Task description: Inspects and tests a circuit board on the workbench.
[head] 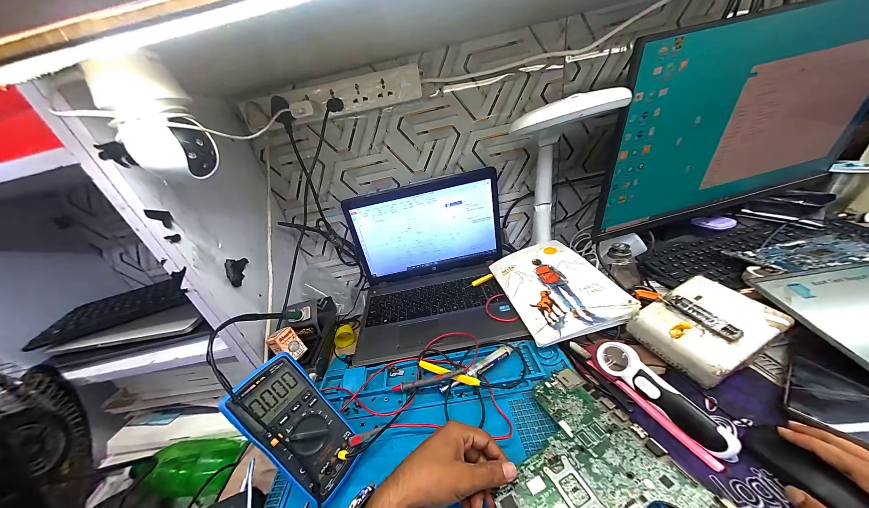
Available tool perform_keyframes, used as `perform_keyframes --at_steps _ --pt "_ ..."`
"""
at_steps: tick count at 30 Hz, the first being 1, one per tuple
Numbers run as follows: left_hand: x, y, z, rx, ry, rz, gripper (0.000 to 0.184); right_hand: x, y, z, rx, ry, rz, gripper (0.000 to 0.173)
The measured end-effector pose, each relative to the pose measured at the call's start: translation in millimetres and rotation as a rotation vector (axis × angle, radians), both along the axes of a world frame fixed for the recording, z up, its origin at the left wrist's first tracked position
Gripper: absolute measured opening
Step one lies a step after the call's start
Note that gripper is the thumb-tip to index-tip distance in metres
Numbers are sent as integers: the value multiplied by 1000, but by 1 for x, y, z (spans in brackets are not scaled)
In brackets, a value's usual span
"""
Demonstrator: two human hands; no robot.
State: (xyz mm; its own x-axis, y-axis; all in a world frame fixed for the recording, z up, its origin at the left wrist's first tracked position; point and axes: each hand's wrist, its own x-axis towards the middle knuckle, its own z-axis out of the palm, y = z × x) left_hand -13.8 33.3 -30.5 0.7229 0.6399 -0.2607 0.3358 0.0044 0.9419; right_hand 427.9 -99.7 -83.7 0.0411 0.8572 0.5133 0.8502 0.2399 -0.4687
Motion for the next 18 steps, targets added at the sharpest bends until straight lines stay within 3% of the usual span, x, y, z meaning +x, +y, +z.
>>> perform_keyframes --at_steps 6,18 --pt "-1 0 0 12 12 -9 26 3 0 -1 -2 -7 8 54" --pt "-1 1 0 4 18 -4 26 5 0 -5 -10 -5 8 41"
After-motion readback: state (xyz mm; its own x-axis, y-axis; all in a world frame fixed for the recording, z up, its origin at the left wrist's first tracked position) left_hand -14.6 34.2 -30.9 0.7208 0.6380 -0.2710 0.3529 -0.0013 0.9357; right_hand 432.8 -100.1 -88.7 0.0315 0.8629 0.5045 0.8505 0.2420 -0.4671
